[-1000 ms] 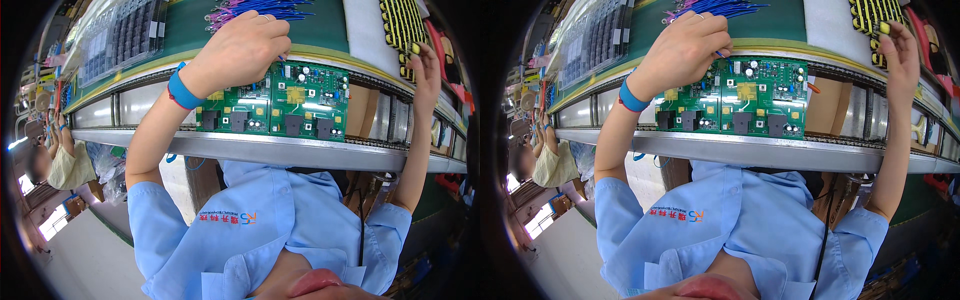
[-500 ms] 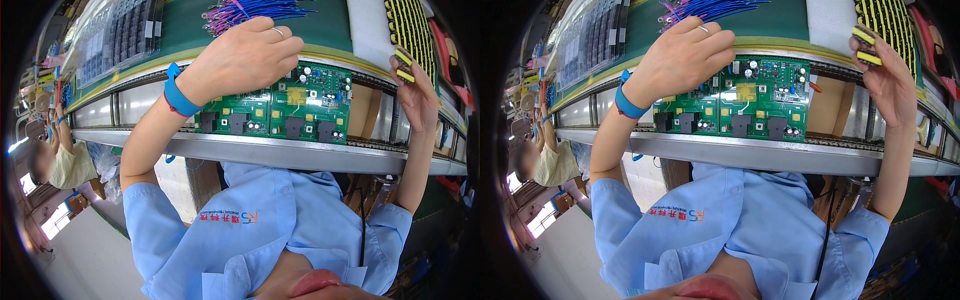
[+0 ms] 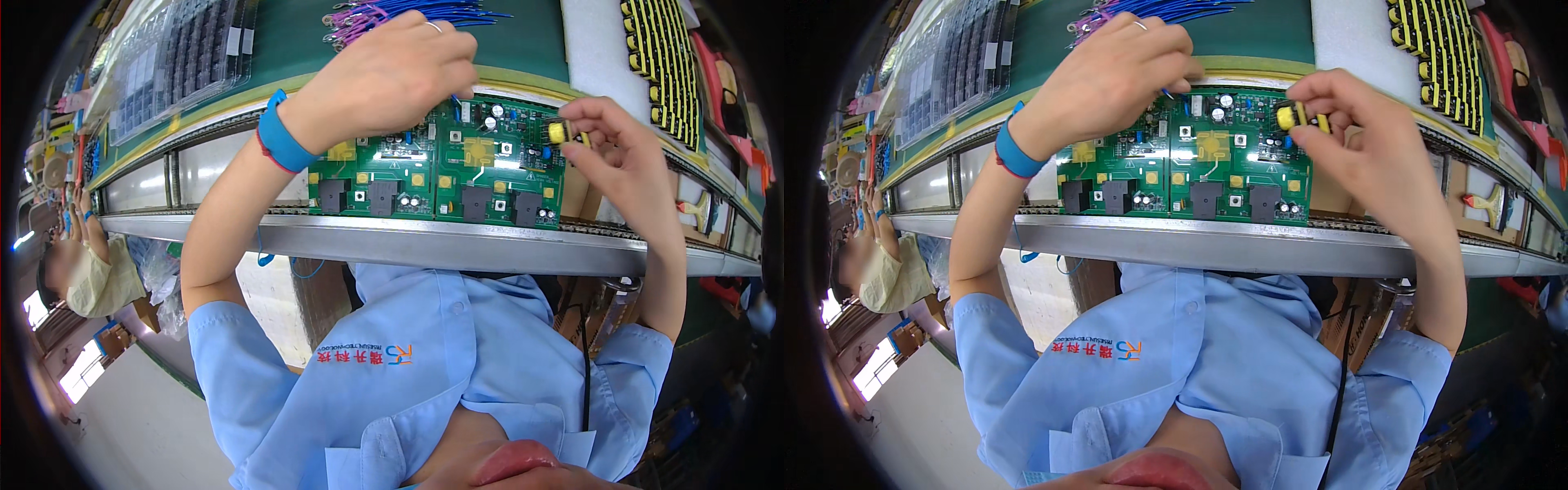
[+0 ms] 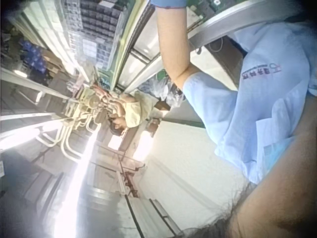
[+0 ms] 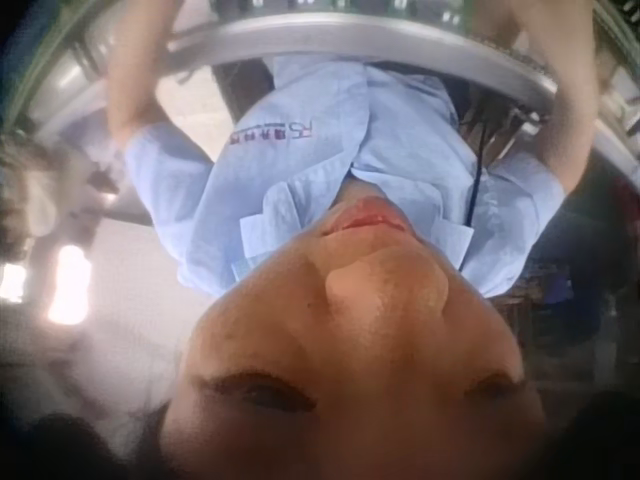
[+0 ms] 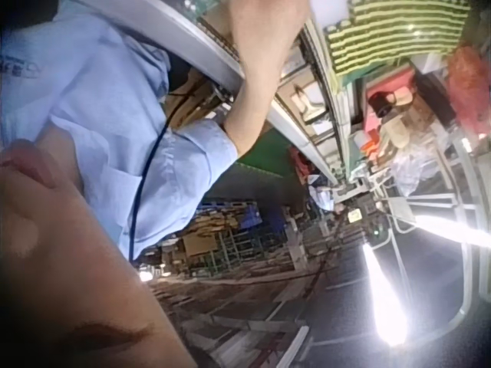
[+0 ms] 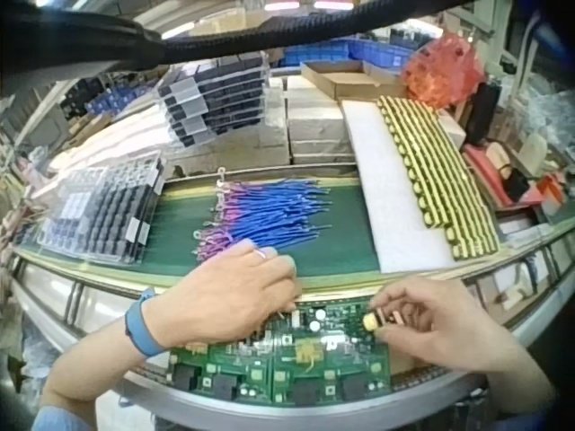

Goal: The person is assembling electronic components onto printed circuit boards (PCBs) on an assembly line.

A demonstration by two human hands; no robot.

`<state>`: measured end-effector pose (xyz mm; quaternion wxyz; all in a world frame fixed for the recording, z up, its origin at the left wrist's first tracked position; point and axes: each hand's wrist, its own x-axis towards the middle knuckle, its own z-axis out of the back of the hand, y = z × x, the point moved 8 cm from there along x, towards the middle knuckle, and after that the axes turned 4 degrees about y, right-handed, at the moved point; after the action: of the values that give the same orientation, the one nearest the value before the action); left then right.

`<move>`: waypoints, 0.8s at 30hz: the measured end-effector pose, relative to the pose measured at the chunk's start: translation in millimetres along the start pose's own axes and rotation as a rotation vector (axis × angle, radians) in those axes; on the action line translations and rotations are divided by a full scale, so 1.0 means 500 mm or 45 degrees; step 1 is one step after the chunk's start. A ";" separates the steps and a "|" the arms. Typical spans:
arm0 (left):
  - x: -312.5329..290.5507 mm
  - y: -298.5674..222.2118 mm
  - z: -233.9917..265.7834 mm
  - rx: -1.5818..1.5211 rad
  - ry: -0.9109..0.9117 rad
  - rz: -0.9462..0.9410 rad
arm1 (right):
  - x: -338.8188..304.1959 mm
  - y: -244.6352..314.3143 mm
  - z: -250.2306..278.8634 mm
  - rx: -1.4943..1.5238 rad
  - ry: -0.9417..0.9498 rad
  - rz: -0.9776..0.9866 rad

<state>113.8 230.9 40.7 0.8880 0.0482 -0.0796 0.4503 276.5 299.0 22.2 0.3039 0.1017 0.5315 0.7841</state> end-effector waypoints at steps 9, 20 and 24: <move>-0.049 0.012 0.193 -0.123 -0.478 0.293 | 0.015 0.073 -0.050 -0.938 -0.054 0.151; -0.154 0.070 0.162 -0.366 -0.475 0.710 | 0.031 0.076 -0.055 -1.067 -0.009 0.153; -0.171 0.089 0.155 -0.413 -0.544 0.721 | 0.038 0.075 -0.055 -1.020 -0.004 0.079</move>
<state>20.3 177.3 101.7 0.6881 -0.0239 -0.3429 0.6390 234.3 279.2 41.4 0.2966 -0.0077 0.1801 0.9378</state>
